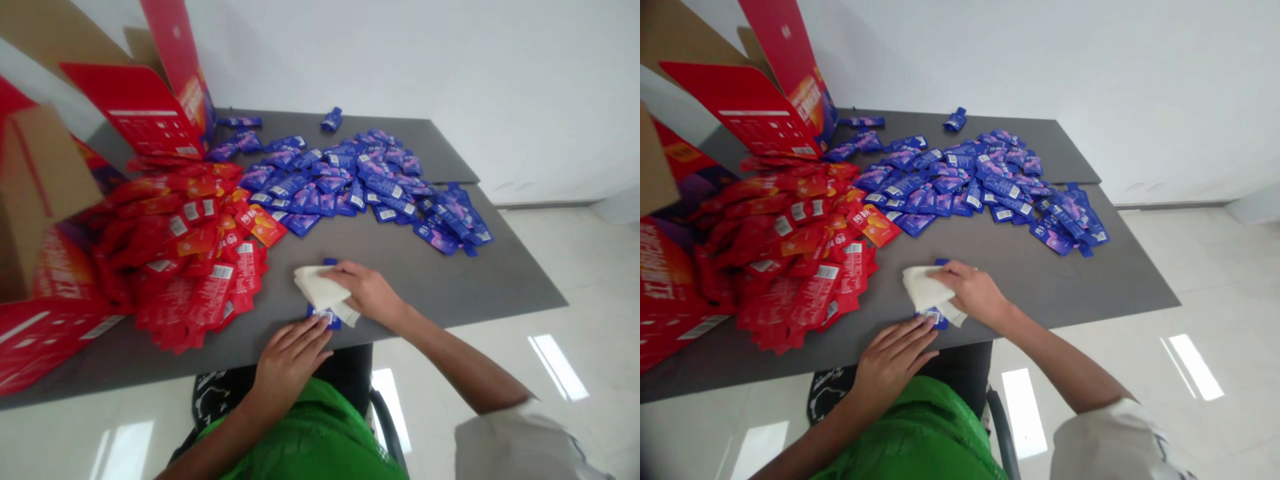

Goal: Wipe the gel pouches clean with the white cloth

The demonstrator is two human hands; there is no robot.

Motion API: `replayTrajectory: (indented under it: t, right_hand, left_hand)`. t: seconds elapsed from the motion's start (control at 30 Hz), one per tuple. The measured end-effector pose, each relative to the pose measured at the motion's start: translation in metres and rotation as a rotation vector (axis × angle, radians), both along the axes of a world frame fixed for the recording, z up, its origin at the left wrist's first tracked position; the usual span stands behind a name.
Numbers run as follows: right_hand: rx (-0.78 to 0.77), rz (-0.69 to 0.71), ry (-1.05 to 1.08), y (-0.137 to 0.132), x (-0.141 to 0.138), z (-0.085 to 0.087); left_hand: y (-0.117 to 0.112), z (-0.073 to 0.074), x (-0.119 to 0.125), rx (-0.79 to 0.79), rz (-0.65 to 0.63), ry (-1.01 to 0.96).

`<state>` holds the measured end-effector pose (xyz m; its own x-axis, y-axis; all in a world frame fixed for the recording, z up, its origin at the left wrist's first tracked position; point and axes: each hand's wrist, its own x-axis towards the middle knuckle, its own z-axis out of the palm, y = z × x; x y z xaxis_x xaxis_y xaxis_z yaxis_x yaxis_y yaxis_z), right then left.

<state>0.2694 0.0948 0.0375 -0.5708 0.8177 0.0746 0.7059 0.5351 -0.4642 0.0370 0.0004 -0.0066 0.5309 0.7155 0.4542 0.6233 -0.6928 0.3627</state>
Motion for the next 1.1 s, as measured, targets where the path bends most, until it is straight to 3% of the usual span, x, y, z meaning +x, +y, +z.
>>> replayTrajectory:
  t: [0.07, 0.13, 0.23, 0.3, 0.37, 0.43, 0.5, 0.57, 0.63, 0.73, 0.8, 0.87, 0.93, 1.0, 1.1]
  right_hand:
    - [0.06, -0.097, -0.071, 0.025, 0.008, 0.006]
    - [0.132, -0.132, -0.049, 0.031, 0.012, 0.016]
    - [0.167, -0.069, 0.068, 0.001, 0.005, 0.025]
    - [0.098, 0.073, 0.069, -0.025, -0.003, 0.021]
    - [0.014, 0.153, 0.061, -0.035, -0.008, 0.012]
    - [-0.024, 0.107, 0.045, -0.02, -0.007, 0.003]
    - [0.007, -0.025, -0.012, 0.008, 0.0, 0.0]
    - [0.062, -0.133, -0.093, 0.033, 0.007, 0.005]
    - [0.117, -0.166, -0.082, 0.037, 0.011, 0.014]
    - [0.143, -0.076, 0.045, 0.001, 0.004, 0.023]
    - [0.068, 0.072, 0.063, -0.028, -0.004, 0.021]
    - [-0.009, 0.149, 0.053, -0.039, -0.01, 0.013]
    - [-0.035, 0.096, 0.039, -0.023, -0.009, 0.004]
    - [0.006, -0.048, -0.008, 0.009, -0.001, 0.001]
    - [0.11, -0.166, -0.094, 0.042, 0.011, 0.01]
  left_hand:
    - [0.002, 0.002, 0.001, 0.021, -0.02, -0.019]
    - [0.003, 0.002, 0.001, 0.03, -0.021, -0.037]
    - [0.001, -0.002, 0.001, 0.021, 0.003, -0.046]
    - [-0.001, -0.004, 0.001, 0.014, 0.044, -0.058]
    - [-0.002, -0.005, 0.001, 0.006, 0.068, -0.071]
    - [-0.001, -0.004, 0.001, 0.002, 0.04, -0.068]
    - [0.001, -0.001, 0.001, 0.011, -0.003, -0.068]
    - [0.003, 0.001, 0.002, 0.026, -0.018, -0.077]
    - [0.003, 0.001, 0.002, 0.029, -0.011, -0.086]
    - [0.0, -0.002, 0.002, 0.01, 0.014, -0.084]
    - [-0.002, -0.003, 0.002, 0.01, 0.044, -0.084]
    - [-0.003, -0.003, 0.001, 0.001, 0.063, -0.081]
    - [-0.002, -0.002, 0.001, -0.017, 0.042, -0.071]
    - [0.0, 0.0, 0.002, -0.021, 0.002, -0.065]
    - [0.003, 0.002, 0.003, -0.009, -0.008, -0.079]
